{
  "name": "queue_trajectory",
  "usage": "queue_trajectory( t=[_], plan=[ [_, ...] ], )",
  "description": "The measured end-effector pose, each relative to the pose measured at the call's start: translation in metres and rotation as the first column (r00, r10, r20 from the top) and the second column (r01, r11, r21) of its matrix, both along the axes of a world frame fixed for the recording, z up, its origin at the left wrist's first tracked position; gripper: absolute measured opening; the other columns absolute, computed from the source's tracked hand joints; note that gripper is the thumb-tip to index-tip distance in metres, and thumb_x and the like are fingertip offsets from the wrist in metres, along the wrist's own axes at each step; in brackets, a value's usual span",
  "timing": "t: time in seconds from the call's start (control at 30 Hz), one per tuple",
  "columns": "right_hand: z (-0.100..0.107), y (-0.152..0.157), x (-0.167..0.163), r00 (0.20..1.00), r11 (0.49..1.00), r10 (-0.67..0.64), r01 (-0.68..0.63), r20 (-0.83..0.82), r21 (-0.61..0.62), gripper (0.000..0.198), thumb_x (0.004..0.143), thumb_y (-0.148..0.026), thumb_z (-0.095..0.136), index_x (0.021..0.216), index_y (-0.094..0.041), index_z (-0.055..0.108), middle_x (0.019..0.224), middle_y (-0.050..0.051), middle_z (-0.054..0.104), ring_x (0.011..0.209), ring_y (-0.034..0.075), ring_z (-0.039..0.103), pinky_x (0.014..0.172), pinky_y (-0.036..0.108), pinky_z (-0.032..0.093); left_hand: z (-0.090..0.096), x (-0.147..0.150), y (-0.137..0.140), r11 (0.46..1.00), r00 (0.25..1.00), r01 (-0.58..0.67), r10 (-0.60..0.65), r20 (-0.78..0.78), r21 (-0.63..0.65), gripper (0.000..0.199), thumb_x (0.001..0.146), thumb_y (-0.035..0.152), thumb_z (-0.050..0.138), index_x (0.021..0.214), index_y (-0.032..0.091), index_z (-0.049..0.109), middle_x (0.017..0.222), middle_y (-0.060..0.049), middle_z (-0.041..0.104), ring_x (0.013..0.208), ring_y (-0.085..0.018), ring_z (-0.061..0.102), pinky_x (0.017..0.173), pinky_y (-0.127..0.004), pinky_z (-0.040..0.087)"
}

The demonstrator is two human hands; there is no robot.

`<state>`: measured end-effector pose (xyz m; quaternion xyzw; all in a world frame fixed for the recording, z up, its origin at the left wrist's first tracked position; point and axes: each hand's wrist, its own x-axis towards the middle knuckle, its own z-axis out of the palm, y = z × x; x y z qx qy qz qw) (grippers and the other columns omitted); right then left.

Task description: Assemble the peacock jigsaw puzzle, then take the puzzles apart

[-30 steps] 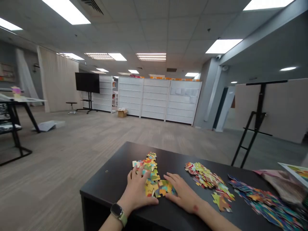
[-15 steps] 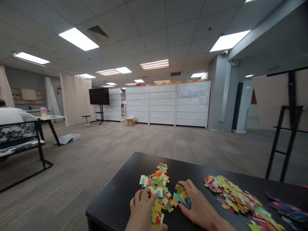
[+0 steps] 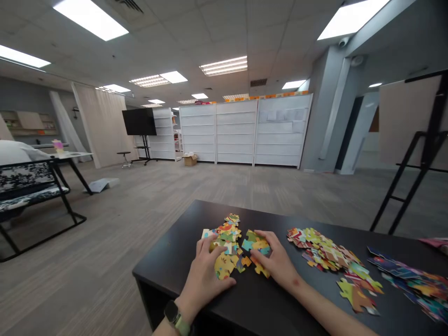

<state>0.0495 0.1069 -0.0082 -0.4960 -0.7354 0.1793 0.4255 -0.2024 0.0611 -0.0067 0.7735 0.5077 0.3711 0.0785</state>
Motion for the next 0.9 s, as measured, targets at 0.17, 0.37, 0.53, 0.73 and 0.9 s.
queue_trajectory(
  t=[0.17,0.37,0.53,0.73,0.9],
  plan=[
    [-0.003,-0.006,-0.016,0.939,0.939,0.336,-0.326,0.080,-0.110,0.051,0.087,-0.032,0.063,0.136,-0.022,0.056,0.140,0.011,0.051,0.129,0.026,0.051,0.111,0.041,0.040,-0.006,0.000,0.032,0.999,0.995,-0.021,0.017,0.099,0.042,0.062,0.060,0.017,0.084,0.118,0.027,0.065,0.144,-0.009,0.038,0.130,-0.034,0.040,0.110,-0.052,0.039],
    [0.007,-0.017,-0.022,0.902,0.915,0.395,-0.370,0.173,-0.161,0.039,0.086,-0.033,0.068,0.124,-0.026,0.066,0.142,0.009,0.051,0.126,0.026,0.055,0.109,0.039,0.043,0.002,0.003,0.059,0.999,0.981,0.033,-0.031,0.192,-0.005,0.046,0.073,0.014,0.071,0.118,0.022,0.062,0.135,-0.010,0.047,0.121,-0.026,0.054,0.108,-0.041,0.043],
    [0.012,-0.019,-0.021,0.917,0.930,0.357,-0.332,0.177,-0.156,0.034,0.086,-0.036,0.069,0.117,-0.024,0.068,0.140,0.010,0.054,0.122,0.025,0.058,0.105,0.037,0.046,-0.001,0.002,0.082,0.999,0.998,0.044,-0.046,-0.050,-0.031,0.053,0.087,0.027,0.062,0.139,0.024,0.052,0.147,-0.010,0.048,0.140,-0.029,0.038,0.117,-0.046,0.030],
    [0.005,-0.016,-0.023,0.887,0.928,0.369,-0.338,0.278,-0.156,0.044,0.084,-0.044,0.071,0.124,-0.027,0.067,0.146,0.009,0.051,0.130,0.028,0.052,0.110,0.041,0.041,-0.004,-0.014,0.084,0.937,0.972,-0.088,0.006,-0.237,-0.339,0.086,0.079,0.077,0.056,0.151,0.032,0.041,0.159,-0.013,0.036,0.146,-0.041,0.028,0.117,-0.059,0.021],
    [-0.005,0.022,-0.034,0.945,0.983,0.181,-0.182,0.274,-0.021,0.068,0.077,-0.051,0.074,0.136,-0.023,0.057,0.155,0.012,0.040,0.143,0.031,0.036,0.119,0.044,0.029,0.001,-0.023,0.061,0.939,0.958,0.021,-0.117,-0.262,-0.344,0.130,0.047,0.085,0.074,0.156,0.028,0.031,0.161,-0.015,0.031,0.148,-0.042,0.023,0.120,-0.058,0.016]
  ],
)
